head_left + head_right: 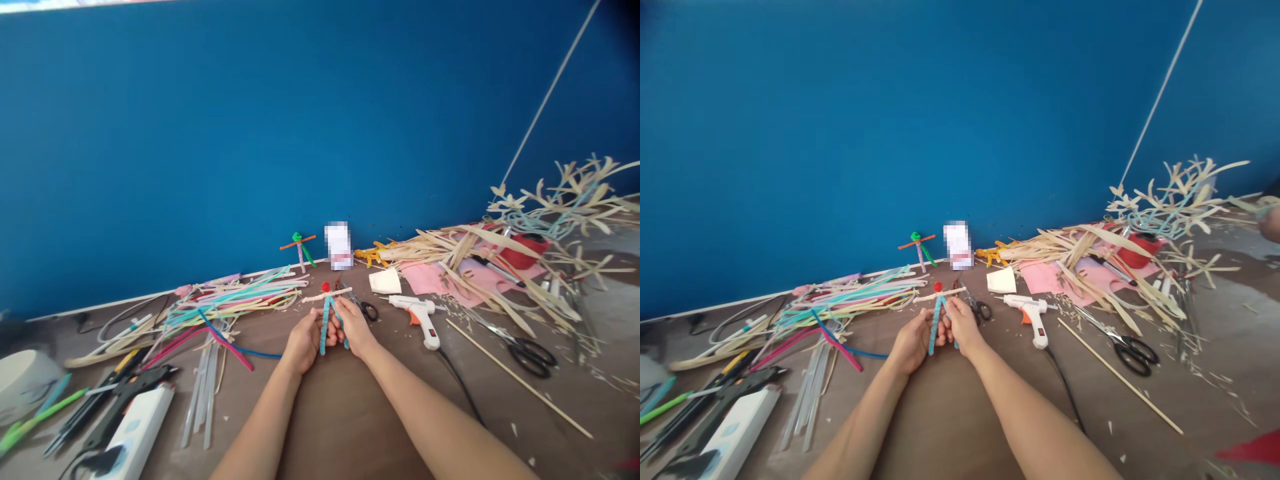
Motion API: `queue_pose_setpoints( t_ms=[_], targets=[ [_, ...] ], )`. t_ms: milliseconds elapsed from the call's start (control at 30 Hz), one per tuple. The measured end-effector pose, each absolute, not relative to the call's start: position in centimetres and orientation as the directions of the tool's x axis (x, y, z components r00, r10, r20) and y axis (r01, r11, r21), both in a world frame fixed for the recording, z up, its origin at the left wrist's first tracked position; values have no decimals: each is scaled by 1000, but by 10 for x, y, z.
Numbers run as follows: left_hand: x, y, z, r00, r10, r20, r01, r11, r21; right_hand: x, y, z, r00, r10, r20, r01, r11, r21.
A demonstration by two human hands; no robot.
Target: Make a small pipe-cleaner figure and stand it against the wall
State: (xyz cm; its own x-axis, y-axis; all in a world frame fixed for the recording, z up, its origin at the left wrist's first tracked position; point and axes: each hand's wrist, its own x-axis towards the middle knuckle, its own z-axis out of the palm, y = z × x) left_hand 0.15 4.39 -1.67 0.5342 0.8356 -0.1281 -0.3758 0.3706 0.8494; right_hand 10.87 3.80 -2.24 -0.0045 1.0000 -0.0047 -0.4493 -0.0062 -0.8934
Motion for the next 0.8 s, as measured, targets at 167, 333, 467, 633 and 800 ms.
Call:
queue_pose_setpoints(
  t_ms=[167,333,467,633,800],
  targets=[
    [-1,46,-19,536,838,-97,-415,362,835,109,42,-26,-20,1000,-9,-494,-18,-869],
    [0,47,-19,550,830,-99,-390,360,848,109,43,-27,-13,1000,-18,-489,-22,-872],
    [-1,47,-20,547,832,-87,-392,347,852,109,43,-28,-24,999,-21,-467,-30,-884],
    [-2,46,-22,542,837,-80,-396,337,854,109,43,-28,-36,999,-16,-465,-30,-885],
    [-1,46,-19,535,843,-63,-405,322,856,111,42,-27,-51,999,-4,-463,-27,-886]
  ],
)
